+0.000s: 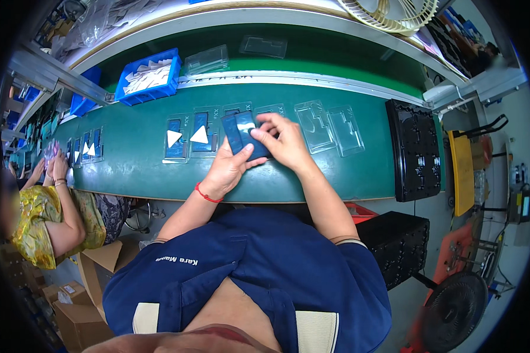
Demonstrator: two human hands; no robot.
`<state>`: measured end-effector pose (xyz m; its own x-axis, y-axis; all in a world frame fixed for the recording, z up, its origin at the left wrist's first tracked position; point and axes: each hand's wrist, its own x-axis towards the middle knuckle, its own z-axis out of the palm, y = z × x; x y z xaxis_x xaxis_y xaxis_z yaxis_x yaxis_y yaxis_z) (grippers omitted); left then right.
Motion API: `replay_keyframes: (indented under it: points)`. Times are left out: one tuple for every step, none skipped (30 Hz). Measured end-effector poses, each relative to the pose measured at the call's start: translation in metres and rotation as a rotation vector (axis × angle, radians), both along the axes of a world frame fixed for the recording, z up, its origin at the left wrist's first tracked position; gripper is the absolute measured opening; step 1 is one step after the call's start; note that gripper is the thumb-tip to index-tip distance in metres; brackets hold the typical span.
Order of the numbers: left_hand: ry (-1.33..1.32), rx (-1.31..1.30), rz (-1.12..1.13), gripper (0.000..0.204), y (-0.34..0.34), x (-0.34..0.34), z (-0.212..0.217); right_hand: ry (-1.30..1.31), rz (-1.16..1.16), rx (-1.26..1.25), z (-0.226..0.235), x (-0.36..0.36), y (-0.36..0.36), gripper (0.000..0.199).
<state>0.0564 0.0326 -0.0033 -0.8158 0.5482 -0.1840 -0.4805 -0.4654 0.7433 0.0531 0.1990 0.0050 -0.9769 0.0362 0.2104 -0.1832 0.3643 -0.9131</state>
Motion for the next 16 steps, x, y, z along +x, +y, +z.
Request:
replay_keyframes:
  points:
    - [-0.007, 0.021, 0.008, 0.045, 0.008, 0.002, 0.003, -0.033, 0.029, -0.134, -0.001, 0.005, 0.000, 0.024]
    - [-0.006, 0.021, -0.001, 0.045, 0.011, 0.002, 0.004, -0.064, 0.059, -0.269, -0.002, 0.007, 0.001, 0.022]
    - [0.016, -0.016, -0.015, 0.044, 0.014, 0.002, 0.005, -0.085, 0.005, -0.341, -0.004, 0.008, 0.008, 0.019]
    - [0.038, -0.052, -0.030, 0.043, 0.016, 0.002, 0.006, -0.107, -0.049, -0.413, -0.005, 0.007, 0.020, 0.017]
    - [0.057, -0.057, -0.026, 0.042, 0.016, 0.002, 0.003, -0.051, -0.166, -0.363, -0.004, 0.004, 0.033, 0.015]
    - [0.059, -0.057, -0.030, 0.042, 0.014, 0.001, 0.004, -0.055, -0.219, -0.415, -0.003, 0.001, 0.050, 0.015]
    - [0.070, -0.087, -0.029, 0.041, 0.013, 0.001, 0.006, -0.099, -0.257, -0.357, -0.003, -0.001, 0.071, 0.018]
    - [0.079, -0.117, -0.027, 0.040, 0.011, 0.001, 0.007, -0.145, -0.293, -0.297, -0.006, -0.002, 0.085, 0.021]
    - [0.085, -0.135, -0.024, 0.038, 0.011, 0.000, 0.007, -0.144, -0.301, -0.298, -0.010, 0.000, 0.092, 0.021]
    - [0.086, -0.135, -0.027, 0.038, 0.011, 0.000, 0.007, -0.168, -0.360, 0.066, -0.012, 0.000, 0.096, 0.024]
    - [0.087, -0.143, -0.015, 0.038, 0.010, -0.001, 0.007, -0.190, -0.412, 0.431, -0.013, 0.001, 0.098, 0.027]
    - [0.089, -0.151, -0.004, 0.038, 0.011, -0.001, 0.007, -0.252, -0.429, 0.421, -0.015, 0.003, 0.096, 0.033]
    - [0.088, -0.152, -0.003, 0.038, 0.011, -0.002, 0.007, -0.167, -0.458, 0.544, -0.014, 0.007, 0.090, 0.035]
    - [0.092, -0.163, -0.001, 0.037, 0.011, -0.002, 0.007, -0.082, -0.486, 0.667, -0.011, 0.011, 0.082, 0.037]
    - [0.095, -0.174, 0.001, 0.037, 0.012, -0.003, 0.007, -0.088, -0.519, 0.659, -0.005, 0.015, 0.074, 0.040]
    - [0.096, -0.175, -0.003, 0.037, 0.013, -0.004, 0.007, -0.009, -0.552, 0.665, -0.004, 0.018, 0.066, 0.039]
